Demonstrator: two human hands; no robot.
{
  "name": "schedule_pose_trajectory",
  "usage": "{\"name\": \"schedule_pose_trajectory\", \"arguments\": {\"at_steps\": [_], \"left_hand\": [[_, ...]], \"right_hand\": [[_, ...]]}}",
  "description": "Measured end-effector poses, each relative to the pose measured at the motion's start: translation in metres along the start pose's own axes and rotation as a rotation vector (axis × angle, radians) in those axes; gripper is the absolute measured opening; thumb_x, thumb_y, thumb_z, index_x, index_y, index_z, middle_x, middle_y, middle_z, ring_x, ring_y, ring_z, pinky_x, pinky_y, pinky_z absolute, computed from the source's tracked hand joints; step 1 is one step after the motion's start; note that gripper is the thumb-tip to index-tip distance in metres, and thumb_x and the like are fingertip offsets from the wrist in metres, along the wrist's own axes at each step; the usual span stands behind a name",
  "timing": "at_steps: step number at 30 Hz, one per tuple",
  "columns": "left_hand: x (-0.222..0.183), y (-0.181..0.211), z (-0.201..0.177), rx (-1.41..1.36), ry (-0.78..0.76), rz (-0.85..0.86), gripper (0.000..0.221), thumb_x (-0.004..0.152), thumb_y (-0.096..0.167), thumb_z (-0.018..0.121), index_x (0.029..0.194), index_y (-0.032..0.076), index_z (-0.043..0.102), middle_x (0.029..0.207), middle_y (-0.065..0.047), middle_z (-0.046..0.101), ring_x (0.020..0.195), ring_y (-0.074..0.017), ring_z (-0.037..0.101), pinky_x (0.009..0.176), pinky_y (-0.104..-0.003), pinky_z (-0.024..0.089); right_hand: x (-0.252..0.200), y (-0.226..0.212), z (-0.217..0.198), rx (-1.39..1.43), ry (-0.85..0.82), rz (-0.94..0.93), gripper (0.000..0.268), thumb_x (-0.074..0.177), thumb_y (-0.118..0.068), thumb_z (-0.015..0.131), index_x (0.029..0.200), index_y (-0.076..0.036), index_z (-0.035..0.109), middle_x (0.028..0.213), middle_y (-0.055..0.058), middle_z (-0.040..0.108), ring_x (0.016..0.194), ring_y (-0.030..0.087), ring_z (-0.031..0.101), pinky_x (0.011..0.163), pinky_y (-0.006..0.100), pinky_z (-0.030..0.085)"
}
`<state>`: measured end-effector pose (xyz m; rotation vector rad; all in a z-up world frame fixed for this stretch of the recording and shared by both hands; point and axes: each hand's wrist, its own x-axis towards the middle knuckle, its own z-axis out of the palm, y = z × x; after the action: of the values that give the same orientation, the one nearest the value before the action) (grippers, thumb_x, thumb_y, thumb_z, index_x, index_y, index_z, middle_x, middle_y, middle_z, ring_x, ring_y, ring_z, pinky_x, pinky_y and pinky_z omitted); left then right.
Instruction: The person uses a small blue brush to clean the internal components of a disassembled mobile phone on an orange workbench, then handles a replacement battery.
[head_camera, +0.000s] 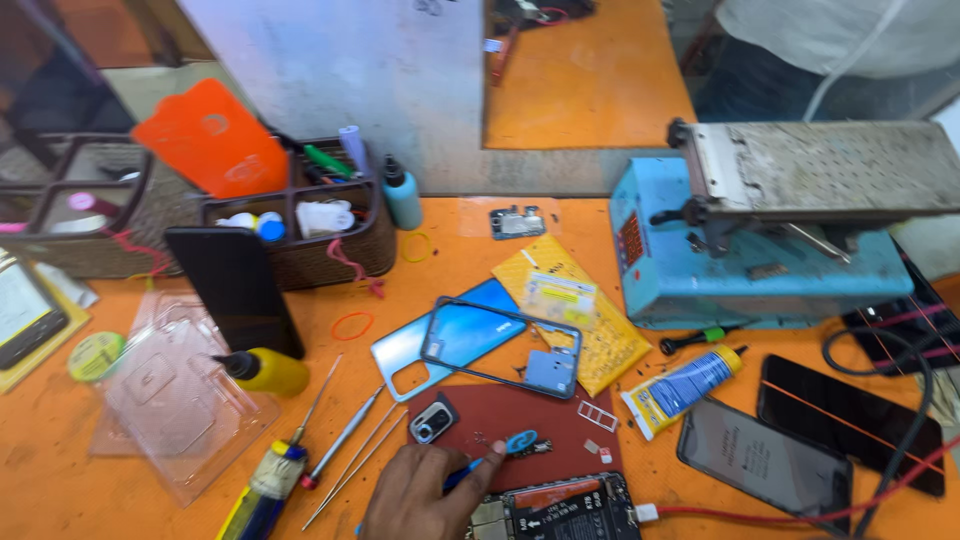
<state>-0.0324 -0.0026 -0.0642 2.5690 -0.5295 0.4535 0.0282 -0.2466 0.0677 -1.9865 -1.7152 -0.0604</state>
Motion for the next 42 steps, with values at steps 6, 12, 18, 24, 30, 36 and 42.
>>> {"name": "schedule_pose_trajectory", "arguments": {"at_steps": [6, 12, 18, 24, 30, 36, 42], "left_hand": [[-0.001, 0.003, -0.014, -0.048, -0.125, -0.042, 0.052, 0.08, 0.02, 0.065, 0.132, 0.023, 0.075, 0.087, -0.007, 0.059, 0.089, -0.0271, 0.062, 0.084, -0.042, 0.053], [0.003, 0.004, -0.013, -0.107, -0.139, -0.032, 0.051, 0.079, 0.025, 0.068, 0.129, 0.018, 0.075, 0.086, -0.008, 0.06, 0.091, -0.0304, 0.062, 0.085, -0.046, 0.052], [0.0, 0.004, -0.007, -0.083, -0.099, 0.013, 0.051, 0.077, 0.023, 0.064, 0.127, 0.016, 0.075, 0.084, -0.006, 0.059, 0.083, -0.0248, 0.062, 0.08, -0.041, 0.053], [0.0, -0.004, -0.003, -0.067, -0.058, 0.061, 0.05, 0.079, 0.023, 0.064, 0.127, 0.017, 0.077, 0.08, -0.005, 0.057, 0.078, -0.0222, 0.061, 0.074, -0.037, 0.054], [-0.002, -0.001, -0.007, -0.058, -0.098, 0.025, 0.047, 0.082, 0.024, 0.064, 0.127, 0.018, 0.077, 0.08, -0.006, 0.056, 0.08, -0.0221, 0.062, 0.076, -0.038, 0.054], [0.009, 0.011, -0.019, -0.028, -0.061, 0.006, 0.047, 0.082, 0.016, 0.061, 0.127, 0.021, 0.075, 0.09, -0.004, 0.06, 0.092, -0.0245, 0.063, 0.082, -0.04, 0.053], [0.013, 0.009, -0.035, -0.099, -0.122, 0.043, 0.053, 0.076, 0.023, 0.065, 0.127, 0.012, 0.072, 0.097, -0.01, 0.06, 0.094, -0.0299, 0.062, 0.079, -0.041, 0.051]], "right_hand": [[0.025, 0.002, 0.0, 0.002, -0.054, -0.037, 0.022, 0.09, -0.021, 0.073, 0.109, -0.011, 0.076, 0.103, 0.005, 0.076, 0.093, 0.022, 0.075, 0.076, 0.036, 0.061], [0.017, -0.005, -0.015, -0.038, -0.055, 0.016, 0.021, 0.09, -0.022, 0.073, 0.108, -0.012, 0.076, 0.103, 0.004, 0.076, 0.092, 0.021, 0.075, 0.075, 0.036, 0.06], [-0.007, -0.016, -0.031, -0.042, -0.049, 0.079, 0.021, 0.089, -0.024, 0.074, 0.106, -0.012, 0.076, 0.102, 0.004, 0.076, 0.091, 0.021, 0.074, 0.073, 0.036, 0.06], [-0.002, 0.016, -0.023, -0.03, -0.012, 0.23, 0.02, 0.089, -0.026, 0.074, 0.105, -0.013, 0.077, 0.102, 0.003, 0.076, 0.09, 0.021, 0.074, 0.072, 0.037, 0.059], [-0.012, 0.055, 0.017, 0.117, -0.096, 0.564, 0.021, 0.078, -0.028, 0.084, 0.092, -0.013, 0.079, 0.092, 0.002, 0.076, 0.085, 0.023, 0.074, 0.071, 0.037, 0.059], [-0.026, 0.061, 0.041, 0.117, -0.023, 0.591, 0.018, 0.075, -0.026, 0.085, 0.086, -0.013, 0.079, 0.087, 0.001, 0.076, 0.08, 0.022, 0.074, 0.067, 0.036, 0.059], [-0.02, 0.06, 0.047, 0.131, -0.002, 0.661, 0.016, 0.072, -0.025, 0.086, 0.081, -0.012, 0.08, 0.082, 0.001, 0.077, 0.074, 0.019, 0.075, 0.062, 0.034, 0.06]]}}
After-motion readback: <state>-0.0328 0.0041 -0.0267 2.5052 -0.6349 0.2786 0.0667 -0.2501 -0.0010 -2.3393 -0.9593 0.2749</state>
